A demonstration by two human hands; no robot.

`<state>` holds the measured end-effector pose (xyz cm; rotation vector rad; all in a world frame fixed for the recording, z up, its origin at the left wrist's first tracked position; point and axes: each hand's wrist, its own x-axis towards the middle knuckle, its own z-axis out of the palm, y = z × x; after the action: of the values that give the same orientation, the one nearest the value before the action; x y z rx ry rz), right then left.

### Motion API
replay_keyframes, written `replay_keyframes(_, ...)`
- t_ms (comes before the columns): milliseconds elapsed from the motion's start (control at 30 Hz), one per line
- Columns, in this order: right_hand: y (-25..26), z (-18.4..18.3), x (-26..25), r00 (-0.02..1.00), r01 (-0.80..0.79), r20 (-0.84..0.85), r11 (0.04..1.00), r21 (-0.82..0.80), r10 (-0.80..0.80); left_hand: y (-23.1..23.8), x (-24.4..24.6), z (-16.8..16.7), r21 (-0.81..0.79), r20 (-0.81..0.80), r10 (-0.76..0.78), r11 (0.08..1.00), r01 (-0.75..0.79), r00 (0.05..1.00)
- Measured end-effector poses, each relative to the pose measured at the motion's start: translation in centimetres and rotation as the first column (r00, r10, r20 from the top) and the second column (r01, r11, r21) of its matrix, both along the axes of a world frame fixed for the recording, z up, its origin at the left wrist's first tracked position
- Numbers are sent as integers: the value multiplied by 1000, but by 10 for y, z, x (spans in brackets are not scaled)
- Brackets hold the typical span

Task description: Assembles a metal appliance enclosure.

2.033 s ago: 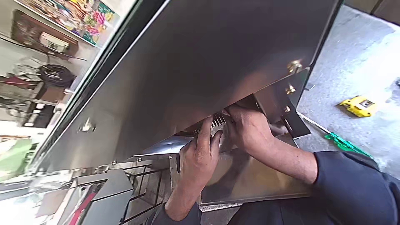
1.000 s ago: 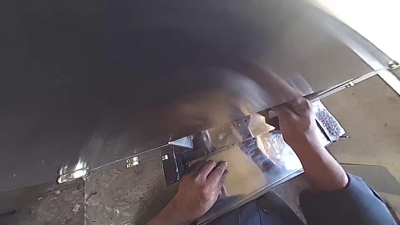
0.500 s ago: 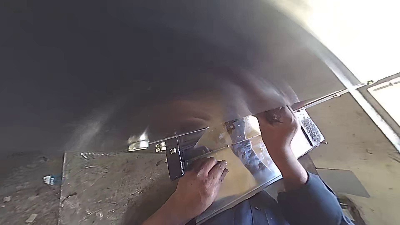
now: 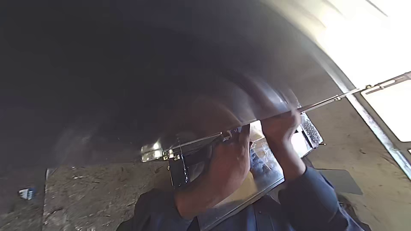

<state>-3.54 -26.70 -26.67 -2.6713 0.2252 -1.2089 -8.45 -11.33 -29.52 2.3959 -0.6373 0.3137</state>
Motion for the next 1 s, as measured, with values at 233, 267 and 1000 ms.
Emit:
replay_keyframes(233,-1,10,-3,998,-29,50,998,64,25,-6,17,19,-179,-405,-166,979,100,899)
replay_keyframes(267,-1,10,-3,998,-25,53,998,64,22,-8,23,24,-216,-465,-206,969,115,861)
replay_keyframes(1000,-8,8,-14,971,-216,-86,972,92,224,-41,45,21,-635,-589,-449,771,-41,672)
